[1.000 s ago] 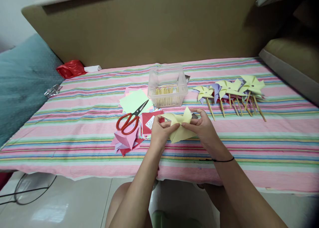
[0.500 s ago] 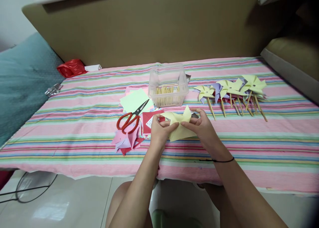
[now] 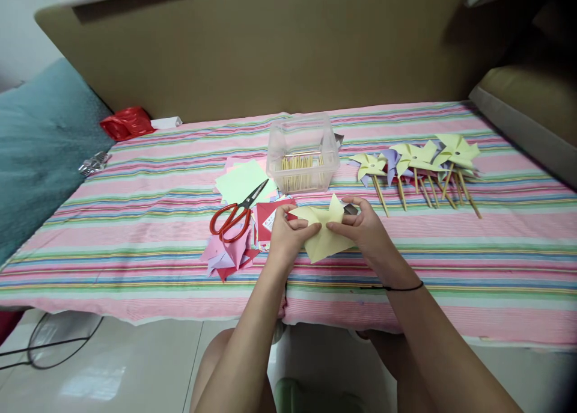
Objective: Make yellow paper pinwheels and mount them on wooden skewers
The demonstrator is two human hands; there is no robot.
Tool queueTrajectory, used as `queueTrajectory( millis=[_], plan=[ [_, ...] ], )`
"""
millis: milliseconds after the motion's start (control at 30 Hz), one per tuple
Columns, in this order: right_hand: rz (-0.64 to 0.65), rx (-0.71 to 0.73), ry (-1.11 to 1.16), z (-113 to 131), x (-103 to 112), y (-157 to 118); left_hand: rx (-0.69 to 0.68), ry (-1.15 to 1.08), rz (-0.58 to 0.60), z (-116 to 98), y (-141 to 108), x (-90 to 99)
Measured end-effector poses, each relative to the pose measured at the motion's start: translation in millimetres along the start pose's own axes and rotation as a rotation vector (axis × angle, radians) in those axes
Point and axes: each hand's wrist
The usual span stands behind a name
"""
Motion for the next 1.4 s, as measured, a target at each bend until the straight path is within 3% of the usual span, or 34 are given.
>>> queueTrajectory(
  millis=[167,300,433,567,767,1067,1233,1400],
  plan=[
    [0.027,0.05,0.011,1.5,2.2,-0.3,-0.001,-0.037,-0.061,-2.0,1.7,1.2],
    [0.065,0.171,0.038,4.4,13.3,-5.1,-0.026,-0.19,-0.203,-8.6,8.1,5.9],
    [0.218,0.348,-0.009,1.4,15.2,-13.0,-0.025,-0.349,-0.333,-14.1,12.8,9.8],
    [0.321,0.435,-0.105,-8.9,-0.8,-17.7,-0.042,-0.401,-0.327,-13.1,11.0,7.1],
    [0.12,0.433,-0.12,-16.4,-18.5,-19.0,-0.035,-0.396,-0.302,-9.2,6.0,0.9],
    [0.006,0.282,0.077,-12.9,-22.1,-21.3,-0.168,-0.291,-0.239,-6.0,-5.9,-6.2],
    [-0.118,0.279,0.179,-17.0,-27.0,-20.9,-0.18,-0.263,-0.226,-3.4,-10.8,-12.2],
    [-0.233,0.332,0.132,-20.0,-28.2,-20.8,-0.179,-0.264,-0.205,0.5,-12.6,-15.7]
  ],
)
Point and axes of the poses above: each hand's wrist, its own y-axis towards the middle knuckle, its own x-axis out of the back of the hand, z = x × y, and after that the axes turned 8 degrees about -z, right-handed
